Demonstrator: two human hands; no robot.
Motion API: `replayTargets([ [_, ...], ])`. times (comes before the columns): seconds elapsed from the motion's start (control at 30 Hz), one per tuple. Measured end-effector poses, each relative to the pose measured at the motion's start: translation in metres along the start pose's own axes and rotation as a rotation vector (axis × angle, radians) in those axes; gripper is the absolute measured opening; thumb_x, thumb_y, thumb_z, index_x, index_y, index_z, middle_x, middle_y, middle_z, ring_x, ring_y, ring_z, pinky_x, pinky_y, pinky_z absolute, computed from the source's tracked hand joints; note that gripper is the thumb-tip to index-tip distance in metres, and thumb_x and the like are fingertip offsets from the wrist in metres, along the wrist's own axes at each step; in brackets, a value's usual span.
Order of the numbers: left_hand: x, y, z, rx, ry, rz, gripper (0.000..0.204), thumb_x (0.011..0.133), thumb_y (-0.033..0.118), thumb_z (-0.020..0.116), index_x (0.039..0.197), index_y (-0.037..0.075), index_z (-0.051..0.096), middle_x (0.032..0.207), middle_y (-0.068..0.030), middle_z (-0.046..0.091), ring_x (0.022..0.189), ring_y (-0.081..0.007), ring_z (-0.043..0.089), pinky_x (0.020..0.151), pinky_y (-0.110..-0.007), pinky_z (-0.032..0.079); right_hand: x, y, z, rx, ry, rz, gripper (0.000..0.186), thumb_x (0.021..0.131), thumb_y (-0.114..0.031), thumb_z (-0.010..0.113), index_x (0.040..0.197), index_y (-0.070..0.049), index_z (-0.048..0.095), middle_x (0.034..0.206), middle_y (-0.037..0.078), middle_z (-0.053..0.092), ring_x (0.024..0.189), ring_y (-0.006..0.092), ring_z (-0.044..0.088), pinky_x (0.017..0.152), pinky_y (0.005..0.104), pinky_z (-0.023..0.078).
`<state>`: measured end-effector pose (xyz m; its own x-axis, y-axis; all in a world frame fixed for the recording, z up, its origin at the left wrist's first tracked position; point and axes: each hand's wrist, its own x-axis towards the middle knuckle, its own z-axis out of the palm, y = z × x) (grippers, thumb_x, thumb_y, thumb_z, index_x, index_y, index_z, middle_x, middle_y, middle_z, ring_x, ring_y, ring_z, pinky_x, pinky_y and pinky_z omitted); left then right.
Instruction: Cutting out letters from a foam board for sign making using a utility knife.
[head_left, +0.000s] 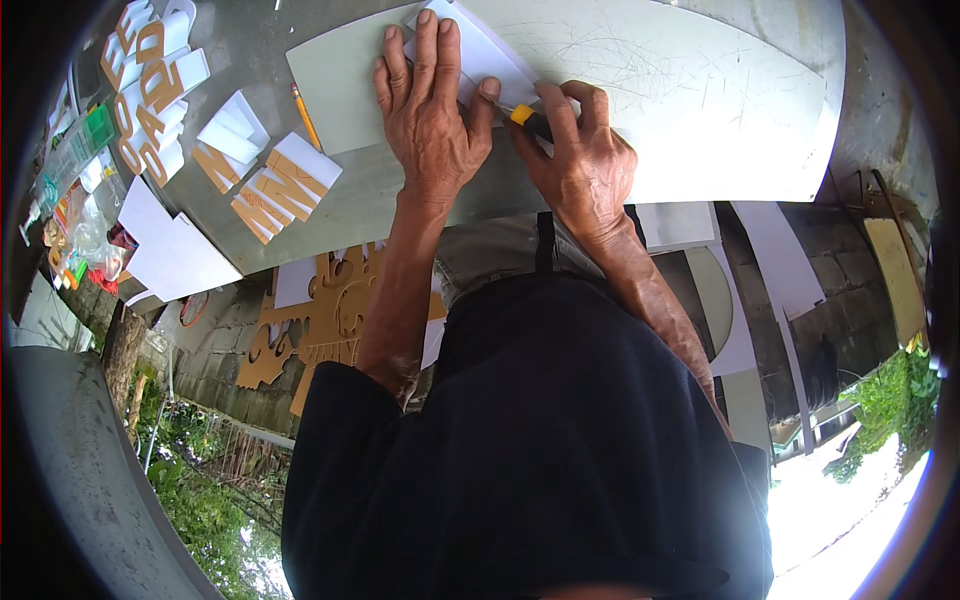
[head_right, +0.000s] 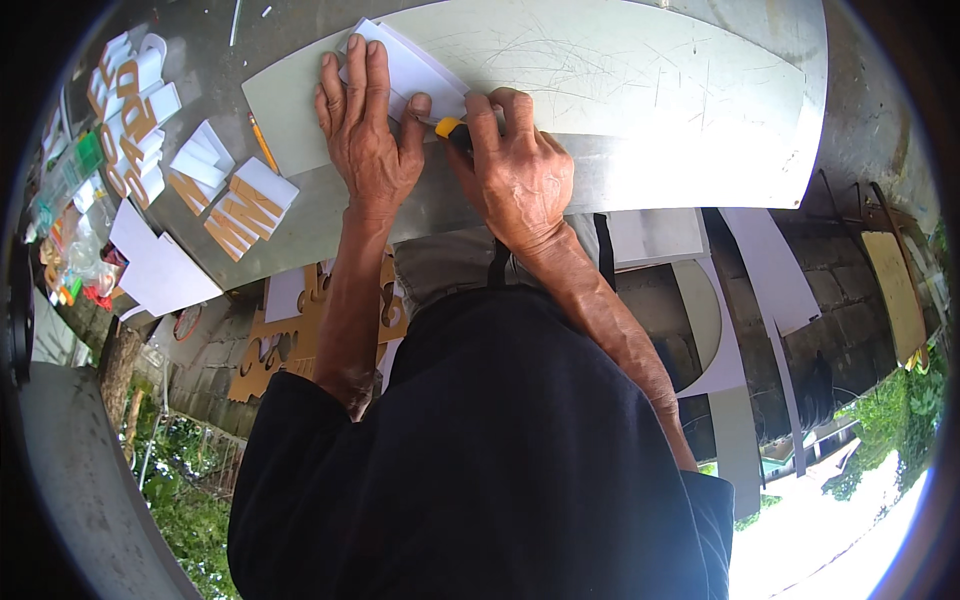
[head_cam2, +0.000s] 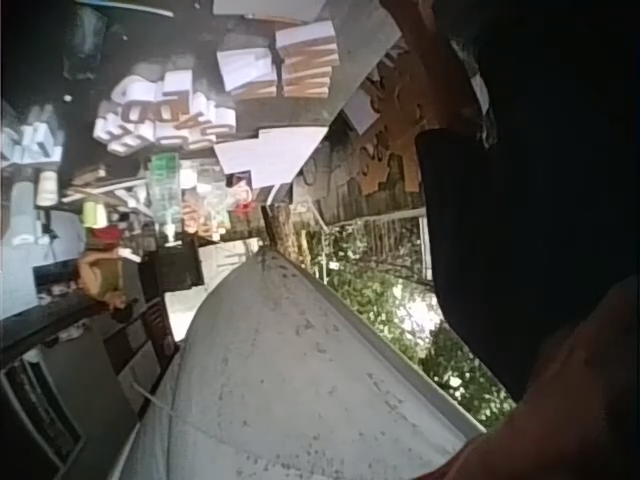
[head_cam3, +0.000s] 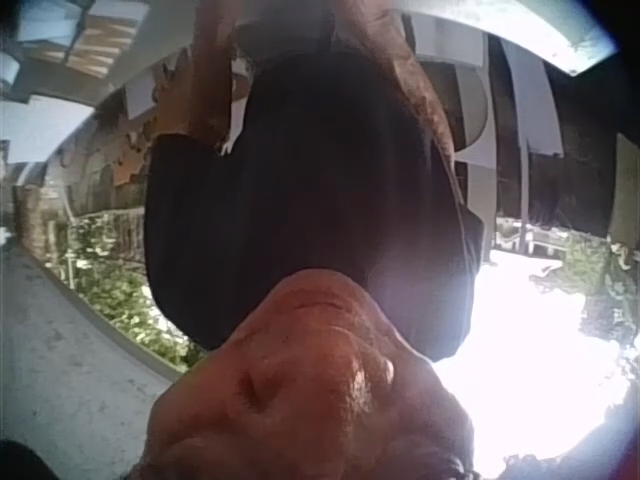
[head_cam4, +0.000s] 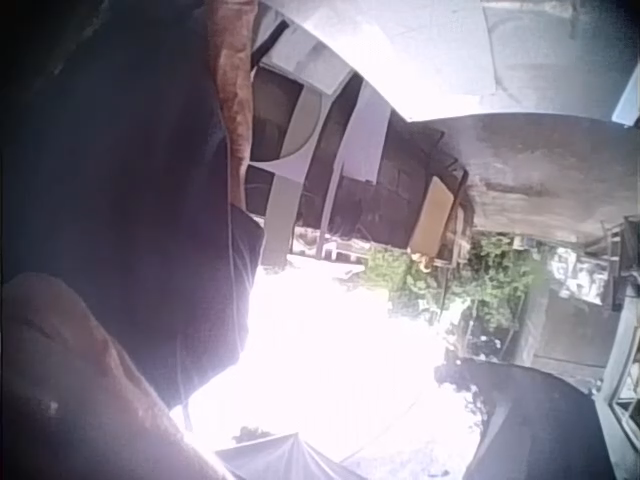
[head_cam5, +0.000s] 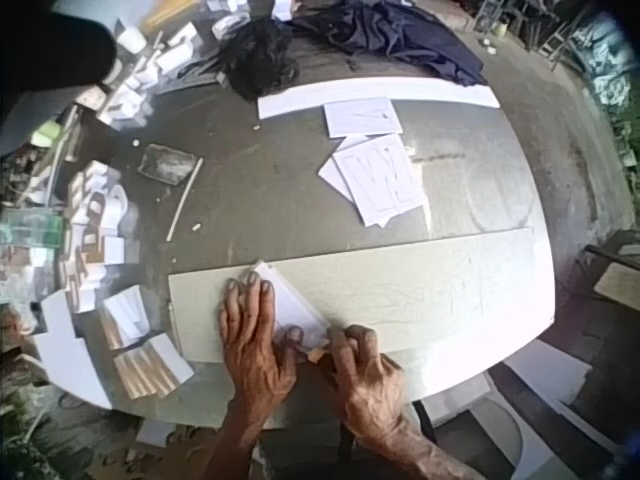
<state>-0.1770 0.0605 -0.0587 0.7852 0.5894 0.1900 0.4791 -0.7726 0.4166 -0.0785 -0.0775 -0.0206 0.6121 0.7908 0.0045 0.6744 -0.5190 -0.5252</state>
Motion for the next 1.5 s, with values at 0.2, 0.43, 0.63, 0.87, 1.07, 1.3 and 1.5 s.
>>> replayTargets([
  [0.2,-0.002,-0.003,0.002,-0.048,0.021,-0.009,0.063,0.096,0.037,0.061,0.147,0.002,0.049,0.156,-0.0166,0.043,0.146,-0.0451,0.032,0.118,-0.057,0.021,-0.004,0.001,-0.006,0.08,0.055,-0.013,0.038,0.081,-0.019,0.08,0.111,-0.006,0.061,0.103,0.01,0.061,0.069,0.0264,0.069,0.059,0.0372,0.056],
  [0.43,0.0,-0.002,-0.001,-0.043,-0.002,-0.009,0.066,0.095,0.037,0.064,0.147,-0.001,0.049,0.156,-0.0184,0.044,0.145,-0.046,0.033,0.117,-0.058,0.022,-0.001,-0.002,-0.024,0.35,-0.014,0.272,0.02,0.09,-0.012,0.072,0.097,0.002,0.059,0.077,0.018,0.062,0.064,0.036,0.065,0.056,0.043,0.051],
  [0.63,0.002,-0.001,-0.002,-0.074,-0.008,-0.012,0.067,0.092,0.033,0.068,0.146,-0.002,0.05,0.155,-0.0188,0.044,0.144,-0.0482,0.033,0.117,-0.058,0.023,0.009,-0.003,-0.02,0.483,-0.1,0.457,0.024,0.091,-0.015,0.071,0.093,0.005,0.059,0.064,0.019,0.062,0.056,0.0315,0.065,0.054,0.0401,0.049],
  [0.87,0.004,0.006,-0.008,-0.065,-0.038,-0.062,0.07,0.088,0.032,0.072,0.145,-0.002,0.05,0.156,-0.0188,0.044,0.146,-0.0495,0.031,0.118,-0.06,0.023,0.021,0.005,-0.029,0.615,-0.253,0.586,0.035,0.1,-0.03,0.064,0.095,0.004,0.06,0.058,0.013,0.06,0.051,0.0226,0.063,0.05,0.0376,0.049],
  [1.07,0.012,0.018,-0.02,0.053,-0.103,-0.12,0.075,0.081,0.036,0.081,0.141,-0.001,0.056,0.154,-0.017,0.047,0.148,-0.048,0.029,0.118,-0.064,0.023,0.025,0.026,-0.038,0.464,-0.321,0.238,0.036,0.102,-0.032,0.057,0.102,0.004,0.058,0.071,0.014,0.066,0.054,0.0205,0.066,0.05,0.0353,0.051],
  [1.3,0.015,0.027,-0.016,0.056,-0.107,-0.215,0.073,0.075,0.025,0.085,0.138,-0.002,0.058,0.151,-0.0178,0.049,0.146,-0.0408,0.036,0.115,-0.06,0.033,0.053,0.006,-0.053,0.696,-0.453,0.4,0.027,0.101,-0.021,0.056,0.113,0.003,0.054,0.077,0.014,0.069,0.053,0.0209,0.068,0.049,0.0329,0.054],
  [1.5,0.016,0.03,-0.015,0.068,-0.07,-0.22,0.073,0.074,0.02,0.085,0.138,-0.002,0.057,0.151,-0.0179,0.049,0.146,-0.0384,0.038,0.115,-0.058,0.035,0.059,0.015,-0.042,0.618,-0.401,0.302,0.026,0.103,-0.019,0.054,0.113,0.005,0.053,0.071,0.012,0.067,0.054,0.0212,0.069,0.049,0.0337,0.054],
])
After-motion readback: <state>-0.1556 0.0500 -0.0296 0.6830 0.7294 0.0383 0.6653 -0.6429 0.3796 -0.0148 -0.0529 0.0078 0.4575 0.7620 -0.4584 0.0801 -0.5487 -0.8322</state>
